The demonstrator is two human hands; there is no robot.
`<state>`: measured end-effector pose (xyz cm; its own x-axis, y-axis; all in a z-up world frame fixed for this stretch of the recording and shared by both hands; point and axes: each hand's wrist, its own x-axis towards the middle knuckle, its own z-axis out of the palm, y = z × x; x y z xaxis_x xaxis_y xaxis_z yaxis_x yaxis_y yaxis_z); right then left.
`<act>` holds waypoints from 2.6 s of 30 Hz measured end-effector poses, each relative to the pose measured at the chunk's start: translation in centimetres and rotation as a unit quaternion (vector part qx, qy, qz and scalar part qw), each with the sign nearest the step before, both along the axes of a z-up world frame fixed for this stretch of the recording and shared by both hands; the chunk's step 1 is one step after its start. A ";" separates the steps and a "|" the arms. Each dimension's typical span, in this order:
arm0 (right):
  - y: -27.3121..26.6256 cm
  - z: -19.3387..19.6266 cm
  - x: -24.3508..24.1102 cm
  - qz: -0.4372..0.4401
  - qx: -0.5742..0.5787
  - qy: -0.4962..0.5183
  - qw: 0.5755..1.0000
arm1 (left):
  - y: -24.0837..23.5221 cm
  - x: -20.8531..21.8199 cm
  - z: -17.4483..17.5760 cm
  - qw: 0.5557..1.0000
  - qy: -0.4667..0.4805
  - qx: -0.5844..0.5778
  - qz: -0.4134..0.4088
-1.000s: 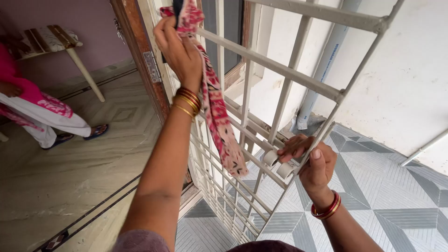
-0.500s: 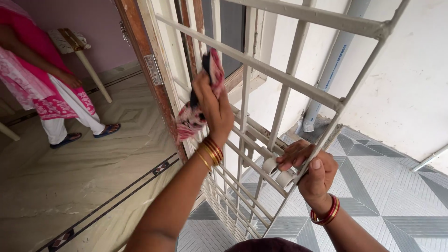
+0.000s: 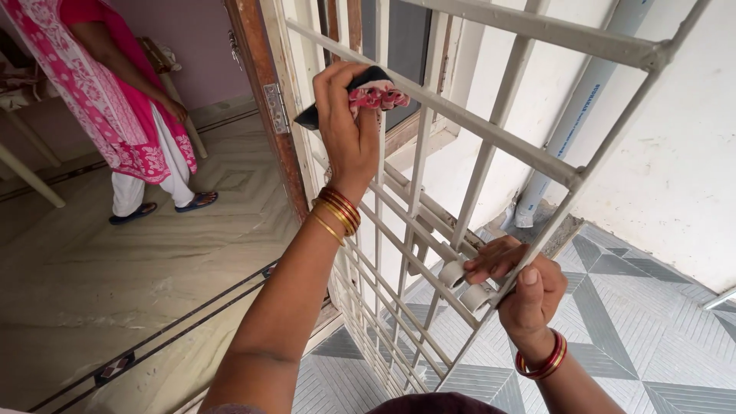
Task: Cleaning a metal safety gate with a cloth.
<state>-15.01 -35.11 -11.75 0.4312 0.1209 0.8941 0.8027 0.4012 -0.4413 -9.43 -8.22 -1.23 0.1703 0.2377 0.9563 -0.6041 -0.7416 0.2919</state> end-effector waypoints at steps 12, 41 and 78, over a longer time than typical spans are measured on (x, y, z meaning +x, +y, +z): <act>-0.3 -0.1 -0.5 -0.006 -0.014 0.012 1.000 | -2.6 -4.3 -17.3 0.992 0.112 0.011 0.049; -0.9 0.2 -0.6 0.044 -0.049 0.008 0.998 | -1.6 -5.2 -19.5 0.937 0.261 -0.232 0.012; -0.3 -0.5 0.0 -0.025 -0.003 0.003 1.000 | 7.3 7.2 -16.3 0.938 0.210 -0.120 0.247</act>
